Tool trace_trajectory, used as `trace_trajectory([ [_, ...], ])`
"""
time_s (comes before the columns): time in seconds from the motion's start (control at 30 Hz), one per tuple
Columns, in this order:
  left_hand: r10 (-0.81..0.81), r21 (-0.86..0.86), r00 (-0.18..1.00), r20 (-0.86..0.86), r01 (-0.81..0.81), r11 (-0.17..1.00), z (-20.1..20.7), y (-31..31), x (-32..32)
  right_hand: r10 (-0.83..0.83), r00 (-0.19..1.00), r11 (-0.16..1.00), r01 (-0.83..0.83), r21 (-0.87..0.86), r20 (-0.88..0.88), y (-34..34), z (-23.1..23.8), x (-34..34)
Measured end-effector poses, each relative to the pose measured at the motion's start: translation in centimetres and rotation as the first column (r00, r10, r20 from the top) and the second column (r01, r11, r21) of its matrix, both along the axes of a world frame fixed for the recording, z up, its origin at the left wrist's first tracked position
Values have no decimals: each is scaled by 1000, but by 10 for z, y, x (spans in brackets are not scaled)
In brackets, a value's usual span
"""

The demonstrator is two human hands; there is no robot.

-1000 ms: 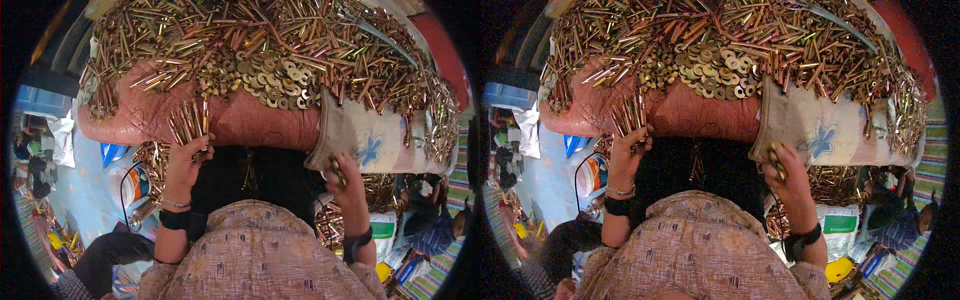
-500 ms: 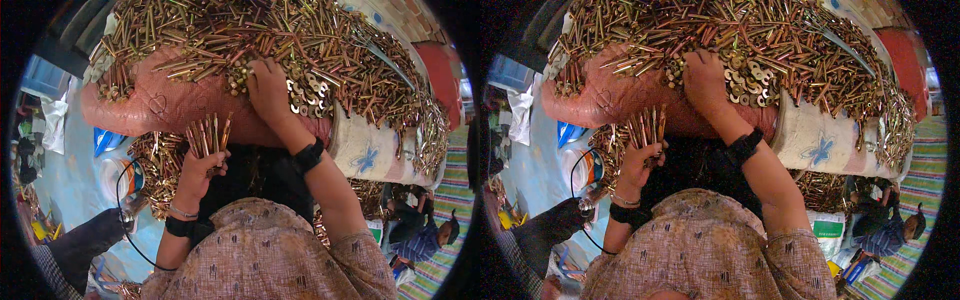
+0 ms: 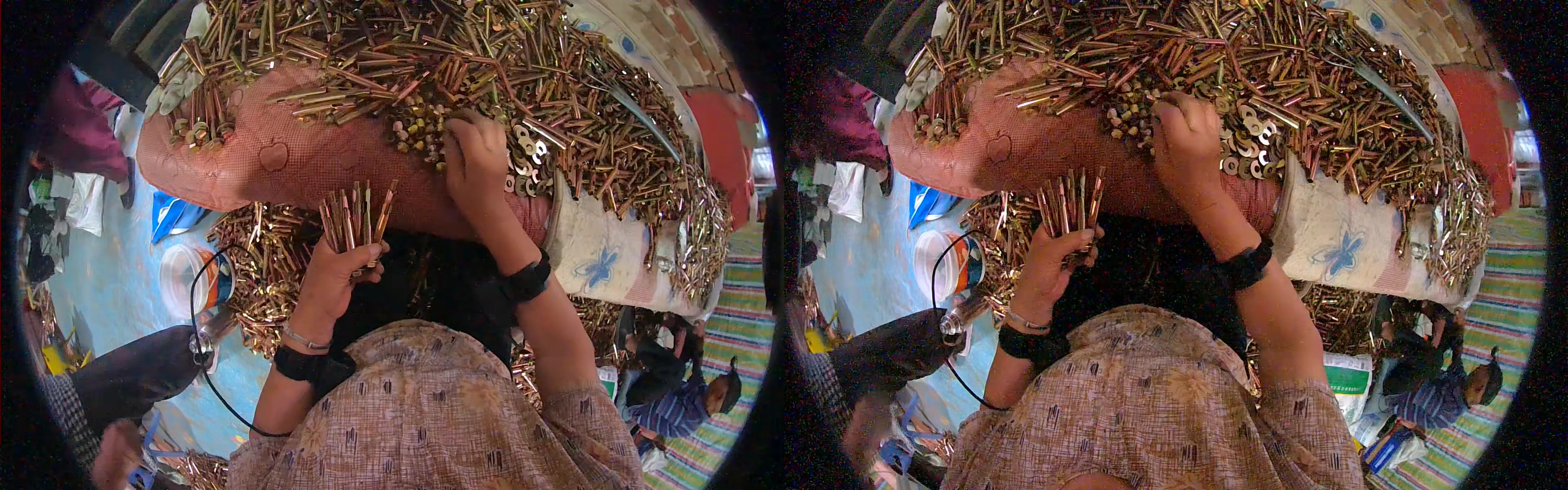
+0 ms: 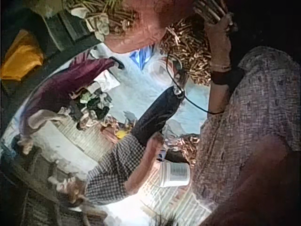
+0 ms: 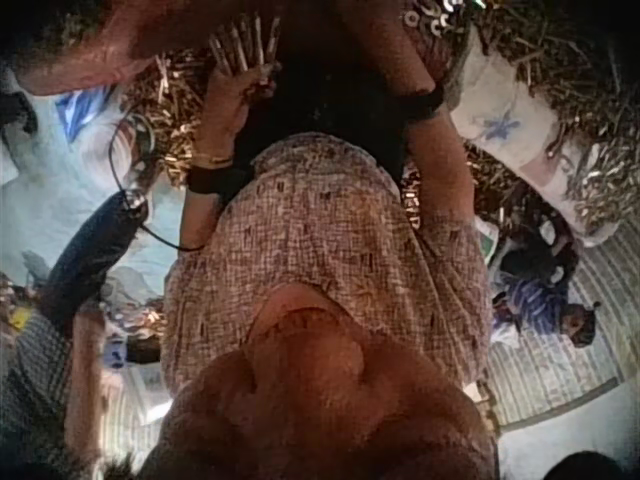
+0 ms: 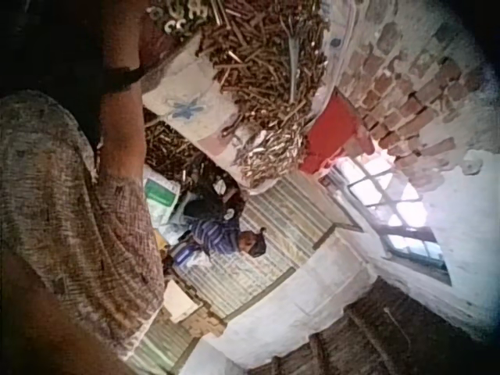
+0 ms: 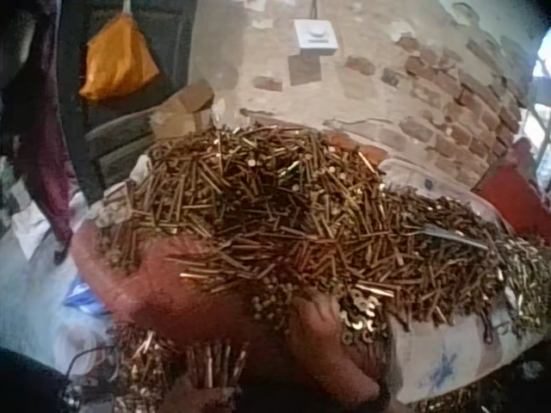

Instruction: Sorting and organizing small gold-colored metal pins and washers on a padded surface.

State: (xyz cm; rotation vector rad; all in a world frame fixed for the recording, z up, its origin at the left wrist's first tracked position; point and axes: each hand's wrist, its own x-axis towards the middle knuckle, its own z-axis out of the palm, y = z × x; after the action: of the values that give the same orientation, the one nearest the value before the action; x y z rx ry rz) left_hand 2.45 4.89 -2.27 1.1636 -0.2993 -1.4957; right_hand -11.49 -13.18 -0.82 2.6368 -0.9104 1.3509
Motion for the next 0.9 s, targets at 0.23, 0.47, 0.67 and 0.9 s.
trace_trajectory([
  [0.23, 0, 2, 1000, -9, 0, 1000, 2, 1, -1, -38, 999, 940, 23, 340, 36, 20, 0, -13],
  [0.47, -1, -1, 1000, -3, 1, 1000, 0, 2, -2, -36, 981, 865, 127, 486, -191, 33, 5, -13],
  [0.67, -21, -14, 1000, 17, 21, 1000, 9, 5, -3, -9, 1000, 851, 22, 525, -28, 37, 9, -21],
  [0.9, -51, 41, 997, 53, 49, 998, 9, 13, -5, -189, 814, 5, -558, 830, 549, 69, 15, -32],
])
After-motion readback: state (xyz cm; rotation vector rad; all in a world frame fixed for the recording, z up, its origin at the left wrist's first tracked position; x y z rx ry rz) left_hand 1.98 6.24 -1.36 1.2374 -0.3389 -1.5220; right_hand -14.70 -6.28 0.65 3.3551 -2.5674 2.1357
